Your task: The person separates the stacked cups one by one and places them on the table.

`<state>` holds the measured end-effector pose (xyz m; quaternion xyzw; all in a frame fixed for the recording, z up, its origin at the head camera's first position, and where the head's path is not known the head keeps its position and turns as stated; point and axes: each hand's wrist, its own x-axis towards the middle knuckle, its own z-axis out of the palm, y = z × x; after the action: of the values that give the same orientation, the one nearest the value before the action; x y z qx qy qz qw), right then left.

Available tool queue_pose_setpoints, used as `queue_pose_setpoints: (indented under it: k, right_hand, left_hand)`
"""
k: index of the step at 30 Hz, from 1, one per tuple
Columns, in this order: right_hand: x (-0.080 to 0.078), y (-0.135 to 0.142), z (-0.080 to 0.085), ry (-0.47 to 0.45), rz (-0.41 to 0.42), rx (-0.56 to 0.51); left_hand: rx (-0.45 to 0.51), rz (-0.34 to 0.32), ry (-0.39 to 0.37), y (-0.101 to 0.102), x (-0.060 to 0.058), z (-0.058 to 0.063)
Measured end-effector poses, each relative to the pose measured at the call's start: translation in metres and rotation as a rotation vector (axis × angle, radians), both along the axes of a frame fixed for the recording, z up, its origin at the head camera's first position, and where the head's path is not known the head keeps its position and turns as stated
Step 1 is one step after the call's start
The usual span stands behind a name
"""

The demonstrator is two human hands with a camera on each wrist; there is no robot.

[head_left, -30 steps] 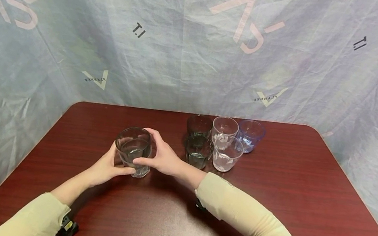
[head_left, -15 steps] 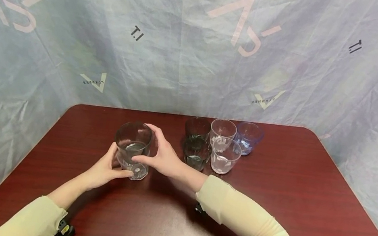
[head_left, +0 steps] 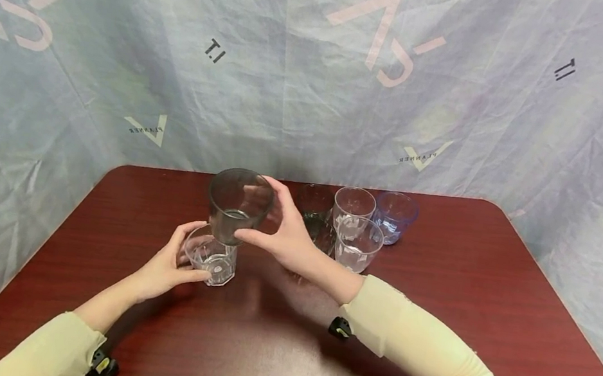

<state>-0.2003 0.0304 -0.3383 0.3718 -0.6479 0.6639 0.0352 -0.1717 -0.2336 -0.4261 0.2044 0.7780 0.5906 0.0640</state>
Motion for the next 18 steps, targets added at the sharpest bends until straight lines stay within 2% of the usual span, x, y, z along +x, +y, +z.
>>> queue_pose_setpoints:
  k: [7,18]
  right_hand:
    - [0.001,0.038,0.011,-0.027,-0.048,-0.001]
    - [-0.002,0.096,0.024,0.025,-0.082,0.017]
  left_hand:
    - [0.024,-0.022,-0.005,0.001,0.000,0.000]
    - [0.022,-0.021,-0.006,0.001,0.000,0.001]
